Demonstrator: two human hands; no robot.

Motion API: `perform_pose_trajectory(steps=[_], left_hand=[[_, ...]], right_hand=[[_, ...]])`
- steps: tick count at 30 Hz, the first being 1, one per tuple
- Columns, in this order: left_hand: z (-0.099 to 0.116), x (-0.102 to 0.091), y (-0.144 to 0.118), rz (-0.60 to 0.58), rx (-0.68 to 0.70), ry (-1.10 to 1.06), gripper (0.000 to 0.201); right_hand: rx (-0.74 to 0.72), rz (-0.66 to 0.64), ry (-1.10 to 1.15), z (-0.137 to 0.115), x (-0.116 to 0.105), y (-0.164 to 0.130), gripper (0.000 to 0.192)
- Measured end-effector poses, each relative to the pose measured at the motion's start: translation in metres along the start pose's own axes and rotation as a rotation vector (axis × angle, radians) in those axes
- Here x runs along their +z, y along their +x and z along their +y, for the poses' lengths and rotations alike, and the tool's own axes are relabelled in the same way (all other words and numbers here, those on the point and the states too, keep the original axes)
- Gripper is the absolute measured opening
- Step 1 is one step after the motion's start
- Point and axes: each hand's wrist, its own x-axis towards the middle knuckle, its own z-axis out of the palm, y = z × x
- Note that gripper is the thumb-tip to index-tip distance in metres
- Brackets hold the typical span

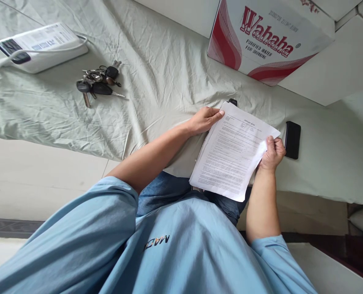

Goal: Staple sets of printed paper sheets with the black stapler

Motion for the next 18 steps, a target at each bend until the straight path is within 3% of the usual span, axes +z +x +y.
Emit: perform_pose_trajectory(steps=[11, 18], left_hand=[[0.0012, -0.0003, -0.0005, 0.000, -0.015, 0.023, 0.083], [-0.0065, 0.0015, 0.0055, 0.113, -0.046, -0.080, 0.067]], right_hand=[[-0.008, -0.008, 0.026, 0.0050, -0.0022, 0.0028, 0.075], [-0.022, -0.023, 0.011, 0.0046, -0.0021, 0.0016, 0.075]])
